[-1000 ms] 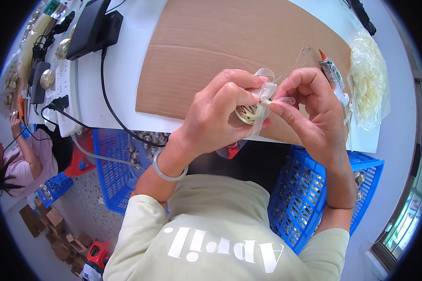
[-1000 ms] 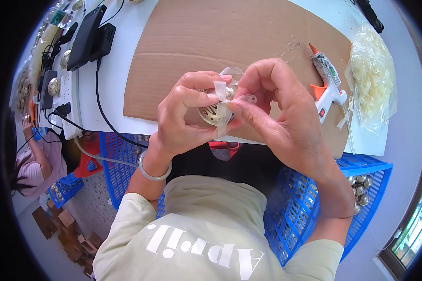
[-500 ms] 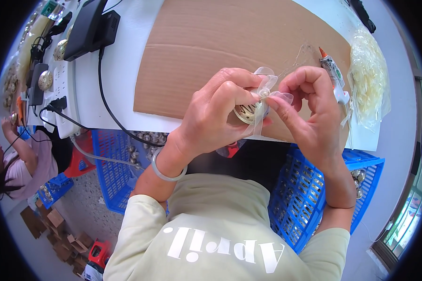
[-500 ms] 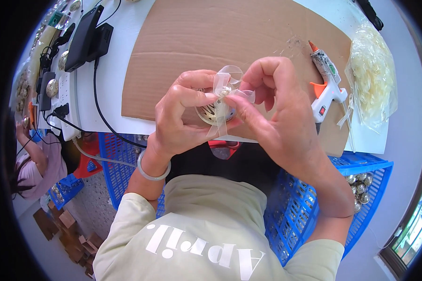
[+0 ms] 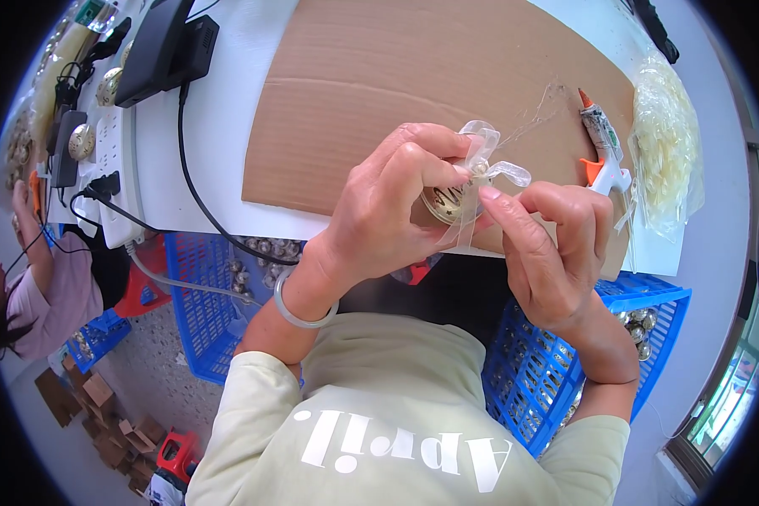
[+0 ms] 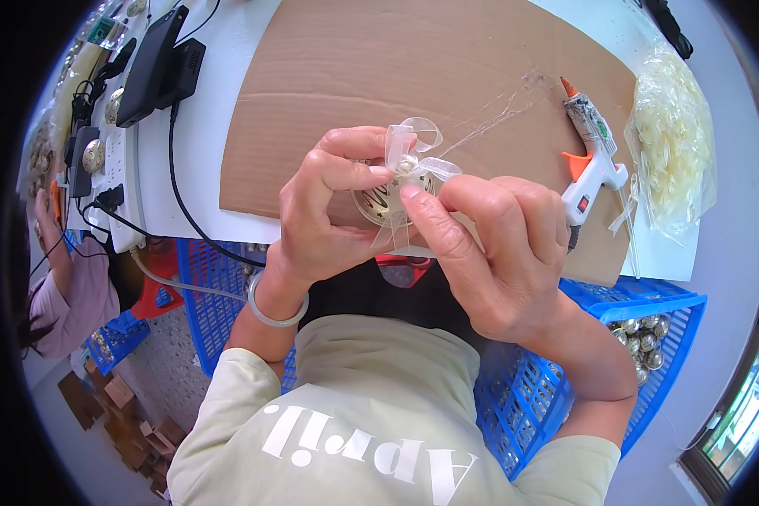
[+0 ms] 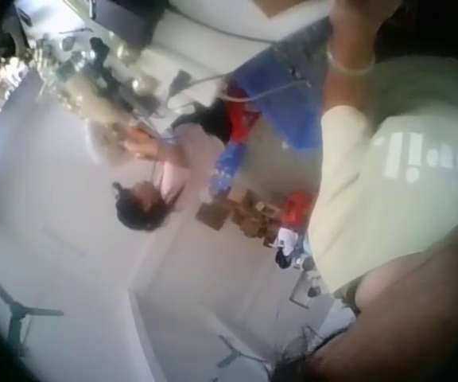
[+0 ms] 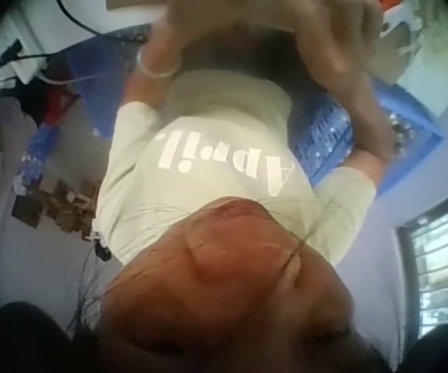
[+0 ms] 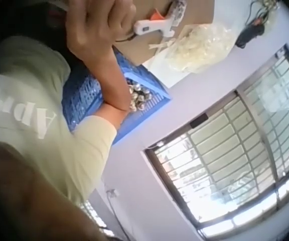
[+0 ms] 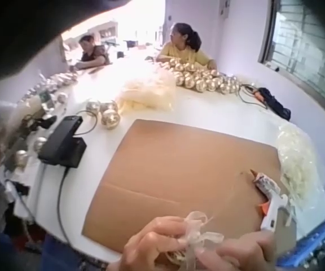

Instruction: Decorating gold-colored ornaments by using a hot glue gun to attach ribbons and bows.

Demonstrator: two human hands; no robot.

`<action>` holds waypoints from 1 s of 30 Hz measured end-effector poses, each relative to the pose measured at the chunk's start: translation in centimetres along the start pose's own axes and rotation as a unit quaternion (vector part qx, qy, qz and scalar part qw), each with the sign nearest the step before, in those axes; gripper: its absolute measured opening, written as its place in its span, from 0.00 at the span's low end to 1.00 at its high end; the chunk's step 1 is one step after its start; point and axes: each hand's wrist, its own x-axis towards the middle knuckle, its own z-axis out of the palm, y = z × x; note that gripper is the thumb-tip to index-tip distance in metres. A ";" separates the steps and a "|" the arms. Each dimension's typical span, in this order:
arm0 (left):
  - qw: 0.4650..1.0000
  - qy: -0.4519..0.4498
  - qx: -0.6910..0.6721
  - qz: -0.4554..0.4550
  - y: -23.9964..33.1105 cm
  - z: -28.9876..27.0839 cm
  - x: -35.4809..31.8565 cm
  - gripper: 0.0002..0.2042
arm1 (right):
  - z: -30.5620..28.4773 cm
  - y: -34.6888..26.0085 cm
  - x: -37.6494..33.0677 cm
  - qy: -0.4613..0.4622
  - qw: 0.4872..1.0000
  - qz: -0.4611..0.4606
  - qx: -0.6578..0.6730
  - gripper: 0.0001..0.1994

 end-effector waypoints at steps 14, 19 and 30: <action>1.000 -0.011 -0.002 0.000 0.1 -0.4 0.0 0.24 | 0.6 0.0 0.1 0.010 1.000 0.005 -0.001 0.21; 1.000 -0.010 -0.007 -0.004 0.1 -0.2 0.0 0.25 | 0.5 0.0 0.3 0.003 1.000 0.005 -0.006 0.21; 1.000 -0.020 -0.002 0.000 0.1 -0.4 0.1 0.24 | 0.8 0.2 0.3 0.017 1.000 0.001 0.001 0.20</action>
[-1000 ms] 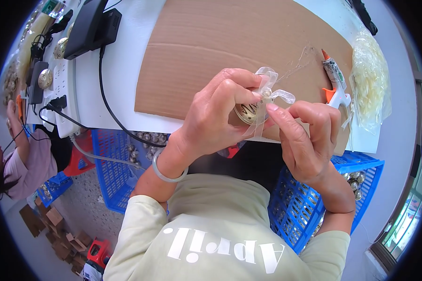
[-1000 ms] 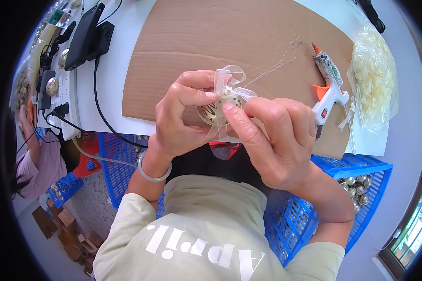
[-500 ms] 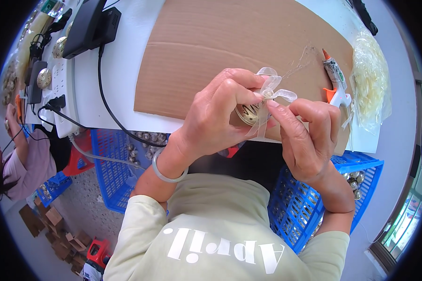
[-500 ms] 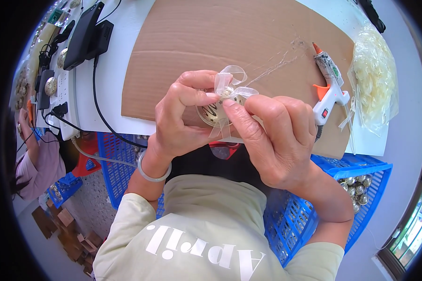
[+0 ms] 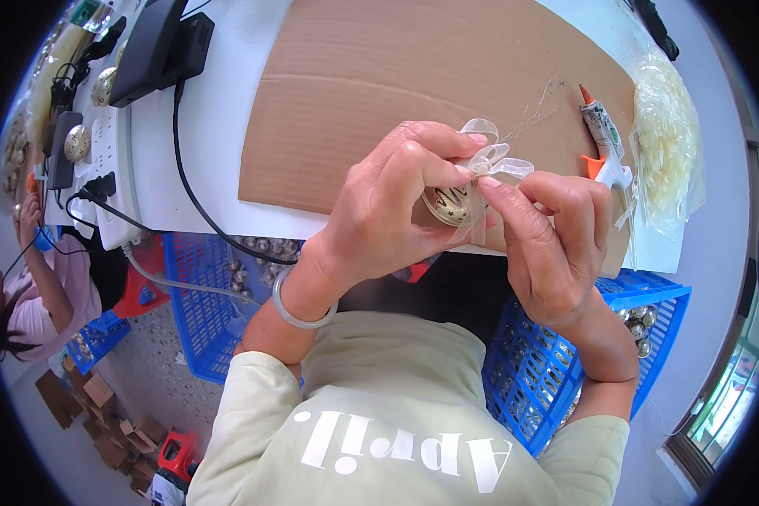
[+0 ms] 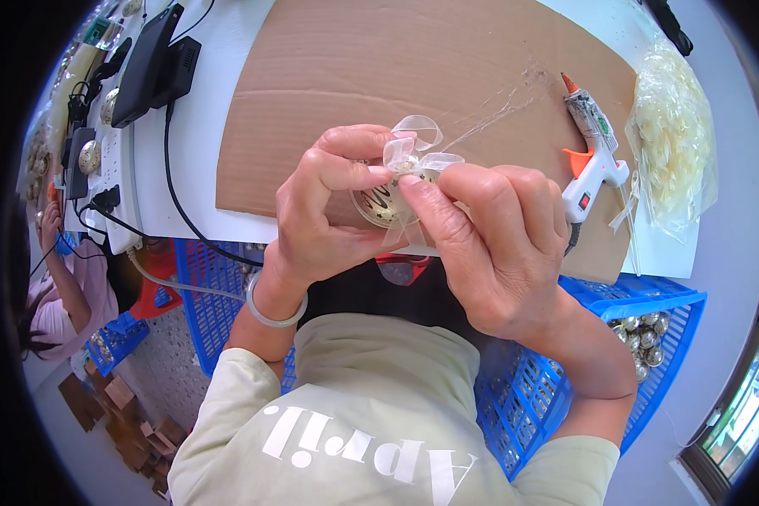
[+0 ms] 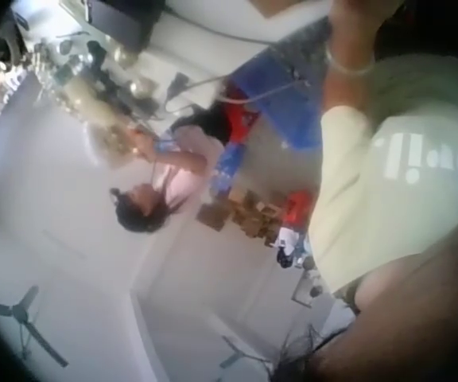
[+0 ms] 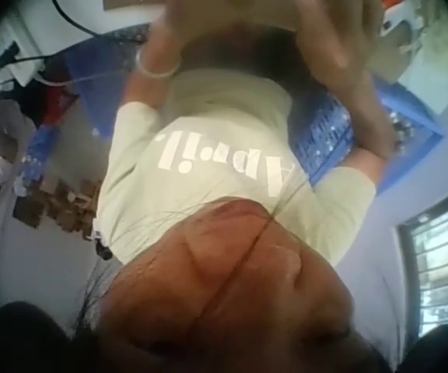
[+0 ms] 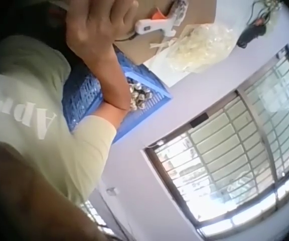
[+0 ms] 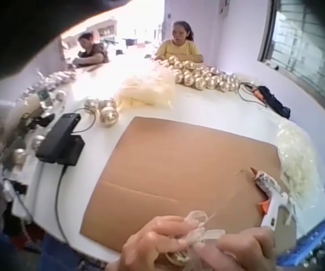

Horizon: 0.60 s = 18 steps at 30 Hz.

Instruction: Decorating gold-colored ornaments by using a hot glue gun to attach ribbons and bows.

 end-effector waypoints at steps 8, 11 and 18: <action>1.000 -0.001 -0.004 0.004 -0.2 0.0 0.0 0.24 | -0.1 -0.1 0.2 -0.005 1.000 0.008 0.002 0.20; 1.000 0.001 -0.008 0.001 0.1 -0.2 0.2 0.24 | -0.1 0.0 0.3 0.000 1.000 0.003 -0.002 0.19; 1.000 -0.009 0.008 0.008 0.1 -1.2 0.0 0.24 | -0.1 -1.1 0.6 -0.023 1.000 0.013 -0.004 0.20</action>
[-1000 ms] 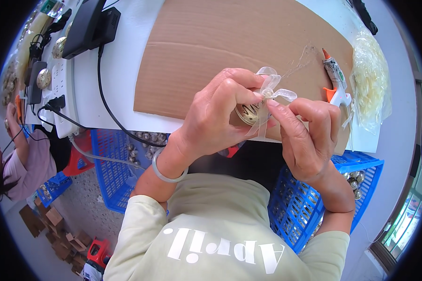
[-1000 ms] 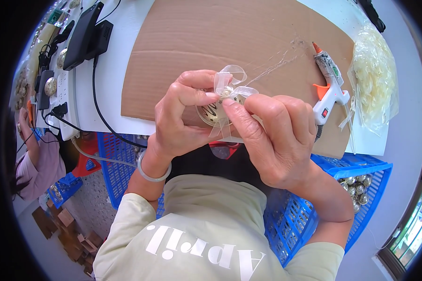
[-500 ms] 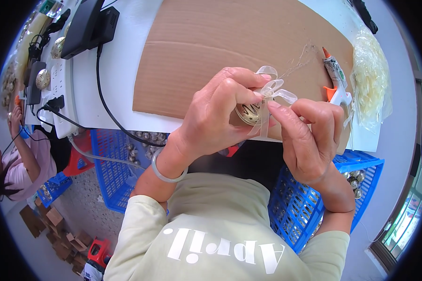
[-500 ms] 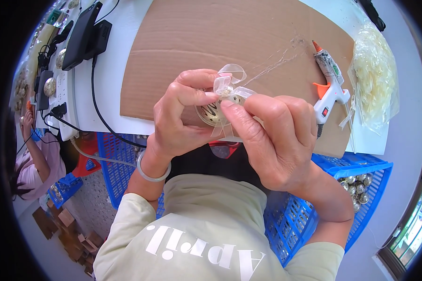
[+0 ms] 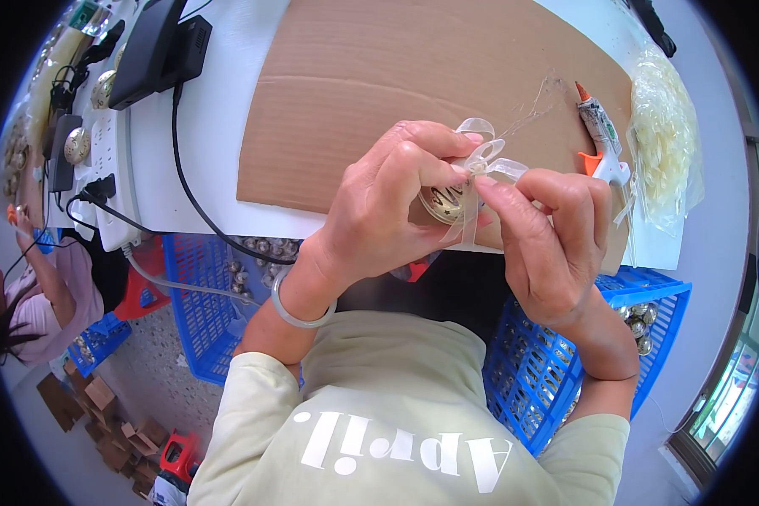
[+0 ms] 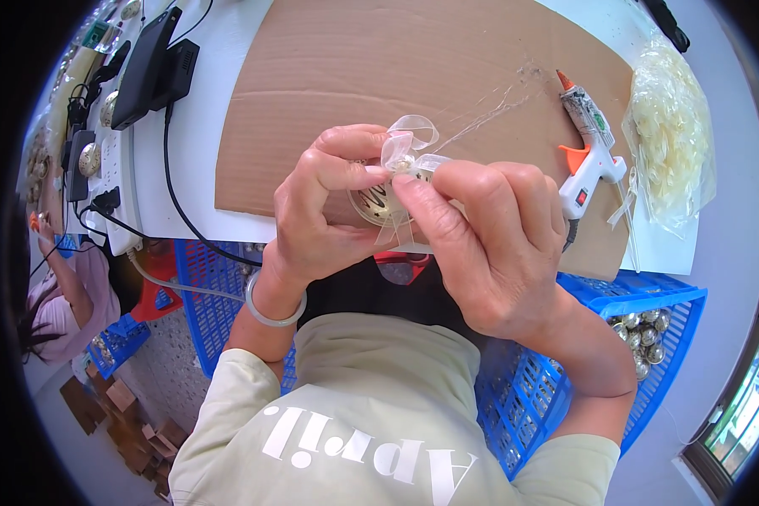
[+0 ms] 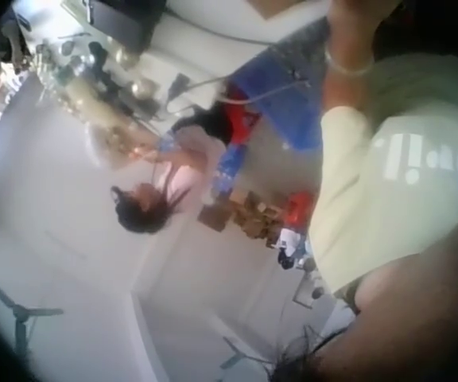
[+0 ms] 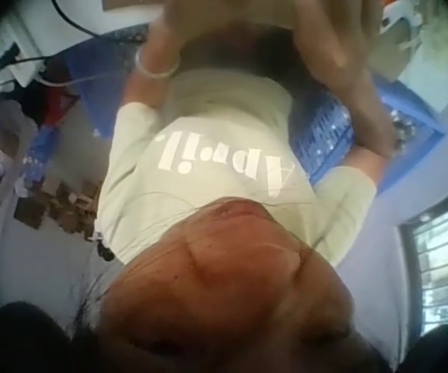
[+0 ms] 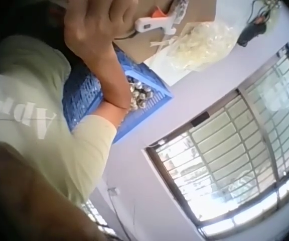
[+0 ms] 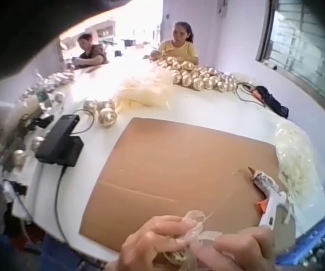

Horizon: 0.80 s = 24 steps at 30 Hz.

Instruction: Decorating gold-colored ornaments by using a hot glue gun to attach ribbons and bows.

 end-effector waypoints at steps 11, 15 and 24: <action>0.996 -0.032 0.045 -0.069 2.4 2.5 -1.8 0.35 | -12.2 8.2 -15.1 0.323 0.878 0.353 0.003 0.14; 0.983 0.020 0.095 -0.158 5.6 0.3 -7.4 0.36 | -17.1 13.0 -27.7 0.273 0.770 0.577 -0.016 0.09; 0.879 0.115 0.252 -0.389 5.6 -4.6 -22.9 0.27 | -14.4 14.7 -43.3 -0.082 0.686 0.721 0.061 0.26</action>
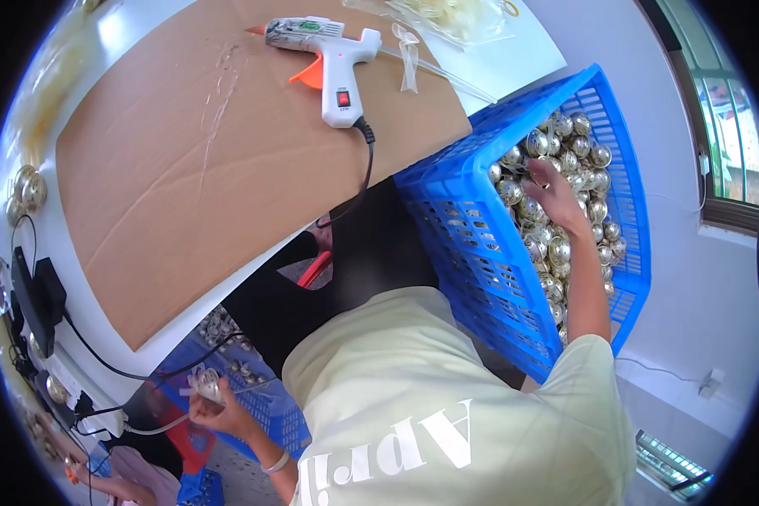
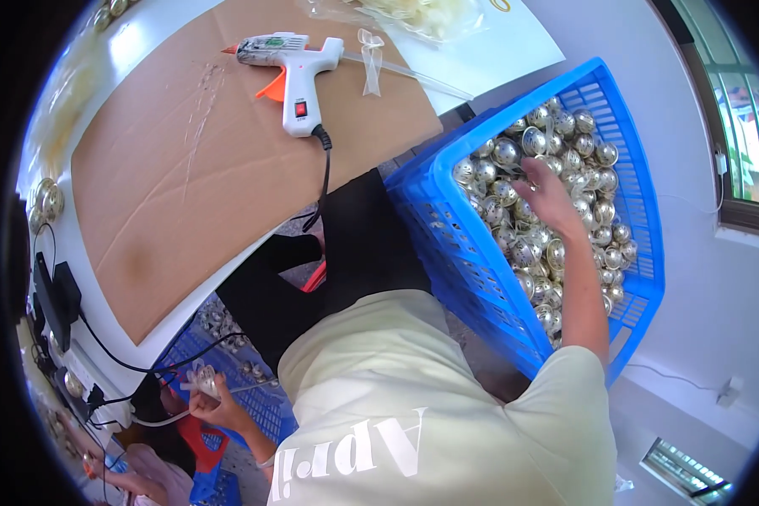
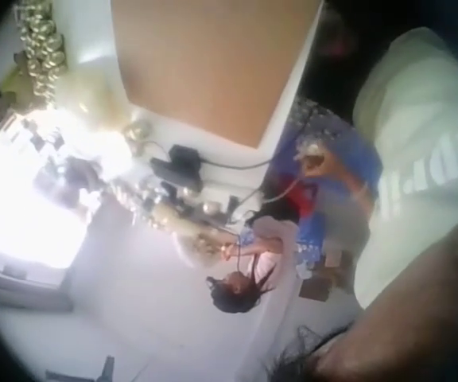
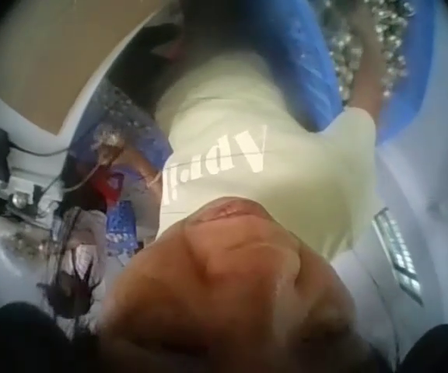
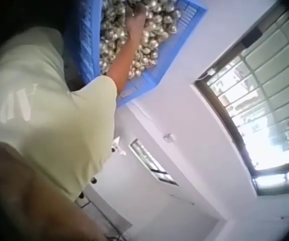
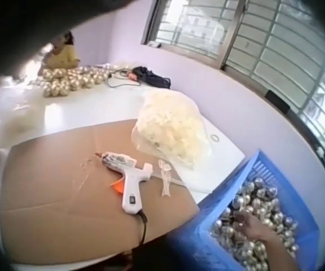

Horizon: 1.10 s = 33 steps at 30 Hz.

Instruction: Decorating gold-colored ornaments by using a hot glue gun to attach ribbons and bows.

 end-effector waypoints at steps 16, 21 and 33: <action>0.809 -0.493 0.195 -0.255 9.5 -1.3 6.7 0.12 | -2.4 -18.2 2.9 0.361 0.836 -0.413 0.029 0.05; 0.799 -0.560 0.126 -0.180 15.3 2.1 6.6 0.10 | -0.1 -23.1 9.3 0.106 0.942 -0.318 0.000 0.12; 0.799 -0.582 0.140 -0.053 18.7 6.9 5.1 0.18 | -5.9 -24.4 12.1 0.259 0.917 -0.304 0.005 0.23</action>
